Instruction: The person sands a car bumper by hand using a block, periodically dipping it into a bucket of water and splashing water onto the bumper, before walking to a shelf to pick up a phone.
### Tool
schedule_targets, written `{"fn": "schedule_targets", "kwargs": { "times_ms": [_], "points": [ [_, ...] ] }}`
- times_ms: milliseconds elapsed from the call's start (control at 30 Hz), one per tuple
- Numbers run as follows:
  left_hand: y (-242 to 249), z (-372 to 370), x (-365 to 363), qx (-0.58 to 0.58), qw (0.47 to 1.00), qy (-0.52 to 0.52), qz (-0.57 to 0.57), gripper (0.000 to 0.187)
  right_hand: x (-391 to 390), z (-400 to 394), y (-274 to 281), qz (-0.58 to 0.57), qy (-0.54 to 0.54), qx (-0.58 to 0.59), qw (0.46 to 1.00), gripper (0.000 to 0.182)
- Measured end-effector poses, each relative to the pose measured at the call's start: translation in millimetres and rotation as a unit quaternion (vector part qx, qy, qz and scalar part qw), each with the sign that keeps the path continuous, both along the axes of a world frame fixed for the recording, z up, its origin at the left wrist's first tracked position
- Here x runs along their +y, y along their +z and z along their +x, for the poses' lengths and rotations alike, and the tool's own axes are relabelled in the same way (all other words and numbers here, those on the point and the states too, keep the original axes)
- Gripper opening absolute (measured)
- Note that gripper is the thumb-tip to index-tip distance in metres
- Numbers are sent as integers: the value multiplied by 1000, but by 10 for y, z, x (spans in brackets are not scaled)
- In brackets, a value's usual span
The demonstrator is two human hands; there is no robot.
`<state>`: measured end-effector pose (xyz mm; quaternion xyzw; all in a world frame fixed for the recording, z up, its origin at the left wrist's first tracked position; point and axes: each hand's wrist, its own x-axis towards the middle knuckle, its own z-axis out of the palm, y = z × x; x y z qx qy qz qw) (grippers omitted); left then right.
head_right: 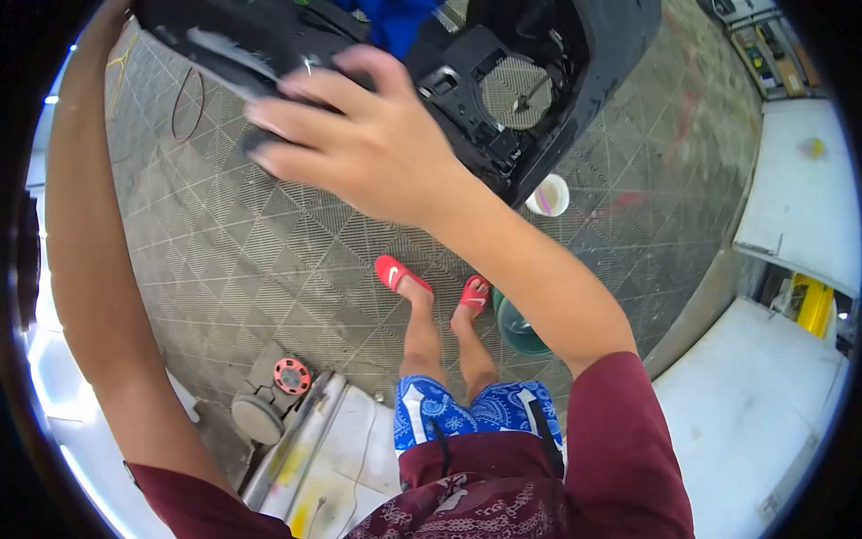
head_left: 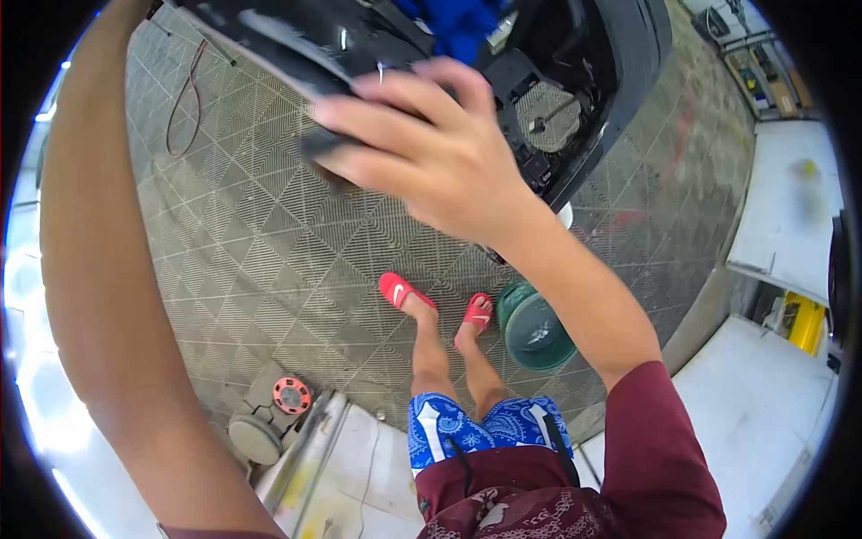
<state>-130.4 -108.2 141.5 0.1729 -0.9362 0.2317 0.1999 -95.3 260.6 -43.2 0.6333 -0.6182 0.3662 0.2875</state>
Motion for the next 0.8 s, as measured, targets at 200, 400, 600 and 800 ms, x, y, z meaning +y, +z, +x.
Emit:
{"fn": "schedule_targets", "kwargs": {
  "times_ms": [200,400,600,800],
  "points": [
    [-72,101,-335,-24,995,-88,-44,44,1272,343,-1088,61,-46,-50,996,14],
    [-606,863,848,49,949,-309,-49,44,2240,1026,-1216,83,-112,-189,972,12],
    [-1545,1588,2486,-3,987,-120,106,81,2698,1663,-1502,66,-170,-362,914,26],
    [-2390,2148,3423,-73,977,-110,168,90,3143,1792,-1576,110,-202,-413,881,33]
  ]
}}
